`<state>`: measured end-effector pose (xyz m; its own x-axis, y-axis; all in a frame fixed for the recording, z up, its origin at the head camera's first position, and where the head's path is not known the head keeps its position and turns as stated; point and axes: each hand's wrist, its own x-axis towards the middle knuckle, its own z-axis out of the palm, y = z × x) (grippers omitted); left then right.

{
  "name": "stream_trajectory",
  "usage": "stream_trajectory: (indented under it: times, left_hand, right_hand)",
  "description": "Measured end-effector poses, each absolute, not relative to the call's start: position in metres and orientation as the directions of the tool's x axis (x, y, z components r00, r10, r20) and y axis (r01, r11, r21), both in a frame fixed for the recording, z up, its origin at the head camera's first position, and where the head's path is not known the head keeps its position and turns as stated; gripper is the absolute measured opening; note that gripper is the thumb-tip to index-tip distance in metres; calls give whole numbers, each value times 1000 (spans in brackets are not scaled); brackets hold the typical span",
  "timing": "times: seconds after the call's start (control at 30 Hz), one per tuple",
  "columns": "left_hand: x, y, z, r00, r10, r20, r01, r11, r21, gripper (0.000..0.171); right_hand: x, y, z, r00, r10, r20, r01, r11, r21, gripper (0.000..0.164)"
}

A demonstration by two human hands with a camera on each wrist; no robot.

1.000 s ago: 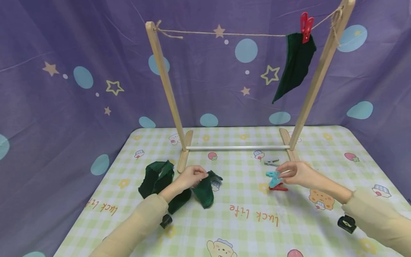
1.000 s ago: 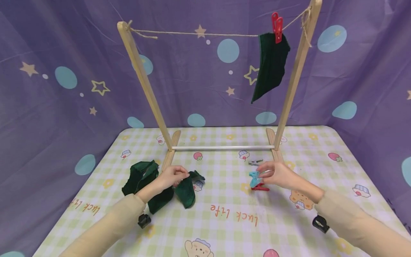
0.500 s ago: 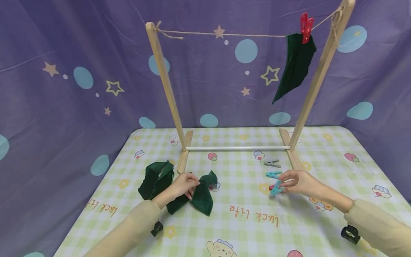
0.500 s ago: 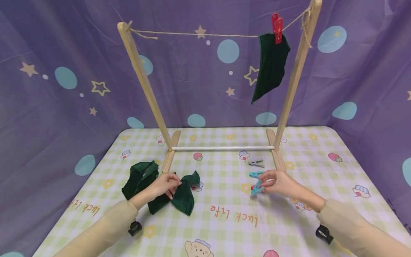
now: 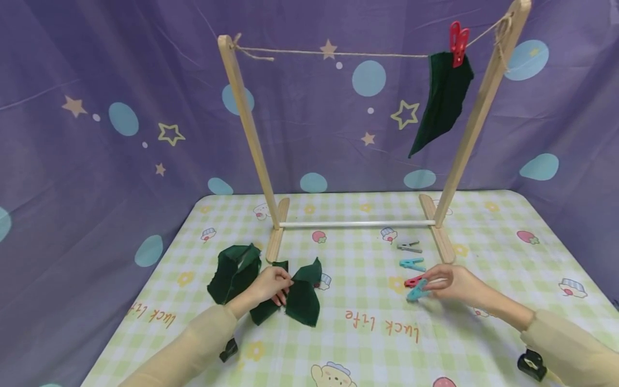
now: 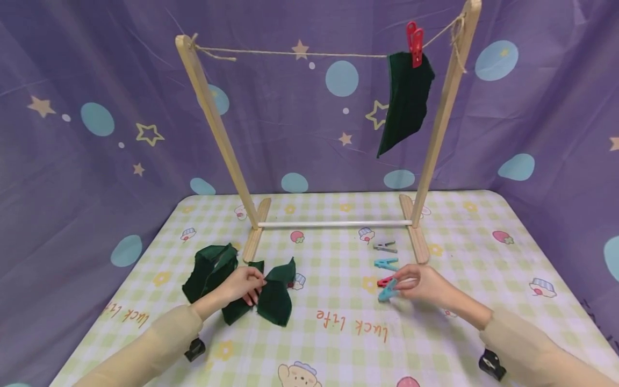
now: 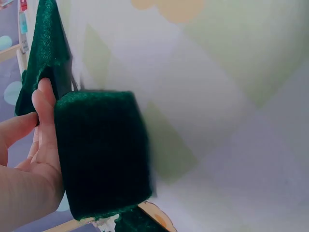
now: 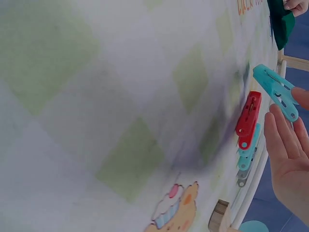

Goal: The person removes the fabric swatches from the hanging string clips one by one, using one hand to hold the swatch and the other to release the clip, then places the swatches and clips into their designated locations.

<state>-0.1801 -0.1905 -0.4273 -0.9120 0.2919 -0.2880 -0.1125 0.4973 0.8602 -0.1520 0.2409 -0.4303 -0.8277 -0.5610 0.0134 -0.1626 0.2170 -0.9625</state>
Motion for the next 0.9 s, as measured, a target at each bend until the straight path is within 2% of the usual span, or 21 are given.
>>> stream_trajectory:
  times: [0.37,0.67,0.9]
  left_hand:
    - [-178,-193,-428,-923,249,-294,-123,531,838,10]
    - [-177,-196,-431,-933,211,-293,-123,576,808,7]
    - [-176,-198,-432,-939,192,-287,-123,593,796,7]
  right_hand:
    - [-144,243,-441,-863,-503,-36,-93,229,-969,43]
    - [-141,249,-450,-880,-472,-57,-104,308,-946,39]
    - [-139,248,-453,-888,-456,-61,-91,303,-949,36]
